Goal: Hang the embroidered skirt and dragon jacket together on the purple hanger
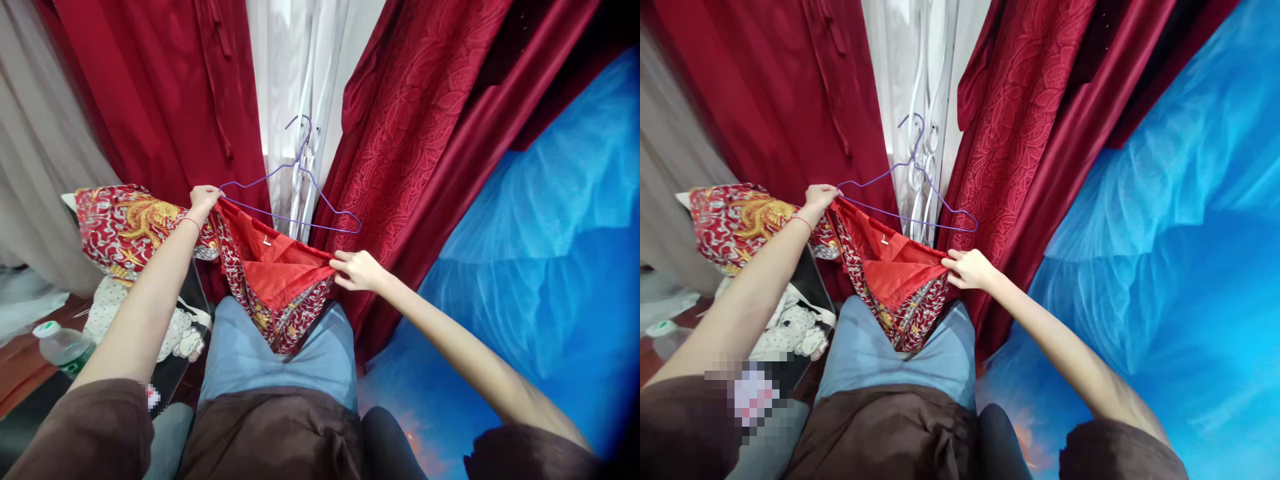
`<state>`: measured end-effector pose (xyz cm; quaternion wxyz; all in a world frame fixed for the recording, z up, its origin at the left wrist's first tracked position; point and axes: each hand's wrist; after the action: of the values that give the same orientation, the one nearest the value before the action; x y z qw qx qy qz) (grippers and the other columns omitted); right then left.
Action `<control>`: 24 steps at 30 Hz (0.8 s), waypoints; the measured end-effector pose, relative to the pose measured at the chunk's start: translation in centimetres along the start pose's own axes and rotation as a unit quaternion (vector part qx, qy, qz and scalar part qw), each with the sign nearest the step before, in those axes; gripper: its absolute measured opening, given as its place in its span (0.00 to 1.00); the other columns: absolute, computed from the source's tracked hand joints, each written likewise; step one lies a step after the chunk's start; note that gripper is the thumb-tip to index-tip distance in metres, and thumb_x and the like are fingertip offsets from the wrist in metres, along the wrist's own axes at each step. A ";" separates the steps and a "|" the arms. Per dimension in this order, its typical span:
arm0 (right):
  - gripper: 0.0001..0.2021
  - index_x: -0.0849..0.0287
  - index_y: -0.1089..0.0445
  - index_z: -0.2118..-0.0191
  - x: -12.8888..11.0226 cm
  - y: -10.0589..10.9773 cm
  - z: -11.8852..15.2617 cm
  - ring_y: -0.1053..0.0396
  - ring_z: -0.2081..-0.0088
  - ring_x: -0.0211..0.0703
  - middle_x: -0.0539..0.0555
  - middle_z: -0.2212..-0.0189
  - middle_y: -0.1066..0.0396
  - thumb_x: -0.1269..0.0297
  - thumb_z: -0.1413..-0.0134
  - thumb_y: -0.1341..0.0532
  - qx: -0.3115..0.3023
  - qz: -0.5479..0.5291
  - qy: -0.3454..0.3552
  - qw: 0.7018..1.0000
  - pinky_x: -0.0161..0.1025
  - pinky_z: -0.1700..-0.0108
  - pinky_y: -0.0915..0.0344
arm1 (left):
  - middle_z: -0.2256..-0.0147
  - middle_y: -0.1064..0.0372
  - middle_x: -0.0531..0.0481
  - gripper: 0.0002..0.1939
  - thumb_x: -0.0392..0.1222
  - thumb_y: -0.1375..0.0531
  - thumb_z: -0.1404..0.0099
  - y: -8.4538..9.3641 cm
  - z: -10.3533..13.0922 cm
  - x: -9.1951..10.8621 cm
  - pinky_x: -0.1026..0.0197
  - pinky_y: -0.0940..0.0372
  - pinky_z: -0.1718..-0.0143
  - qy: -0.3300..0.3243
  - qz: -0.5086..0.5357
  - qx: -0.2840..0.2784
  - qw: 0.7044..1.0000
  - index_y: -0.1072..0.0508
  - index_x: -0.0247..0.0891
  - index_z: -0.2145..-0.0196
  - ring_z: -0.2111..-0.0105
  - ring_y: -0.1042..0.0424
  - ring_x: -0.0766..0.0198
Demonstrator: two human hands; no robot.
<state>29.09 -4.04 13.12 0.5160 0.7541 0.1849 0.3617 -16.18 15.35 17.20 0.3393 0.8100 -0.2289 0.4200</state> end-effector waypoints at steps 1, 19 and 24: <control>0.18 0.59 0.25 0.57 0.4 0.3 0.1 0.29 0.68 0.45 0.59 0.66 0.23 0.50 0.34 0.44 -0.020 -0.025 -0.044 0.999 0.37 0.68 0.45 | 0.71 0.20 0.49 0.10 0.36 0.37 0.50 -0.1 0.0 0.0 0.65 0.31 0.62 0.015 0.011 0.009 1.000 0.16 0.36 0.70 0.67 0.23 0.61; 0.10 0.58 0.20 0.65 6.2 -0.8 -1.8 0.66 0.29 0.79 0.53 0.24 0.68 0.58 0.44 0.36 0.160 -0.125 -0.133 0.970 0.77 0.39 0.53 | 0.83 0.34 0.55 0.06 0.34 0.39 0.55 3.0 2.0 1.2 0.69 0.44 0.78 -0.005 0.091 -0.114 0.989 0.22 0.36 0.76 0.82 0.41 0.70; 0.10 0.59 0.21 0.68 8.0 -0.2 -5.3 0.55 0.33 0.74 0.60 0.30 0.49 0.58 0.46 0.34 0.112 -0.170 -0.141 0.969 0.73 0.40 0.53 | 0.82 0.32 0.54 0.03 0.35 0.39 0.56 4.3 2.0 1.7 0.69 0.41 0.75 -0.026 0.077 -0.157 0.984 0.25 0.36 0.80 0.78 0.38 0.69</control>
<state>30.56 4.63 16.89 0.5031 0.8080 0.2748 0.1359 -17.02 10.82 19.33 0.4227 0.7370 -0.3629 0.3826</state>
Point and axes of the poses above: each hand's wrist, its own z-axis away from the middle knuckle, its own y-axis out of the back of the hand, x = y × z
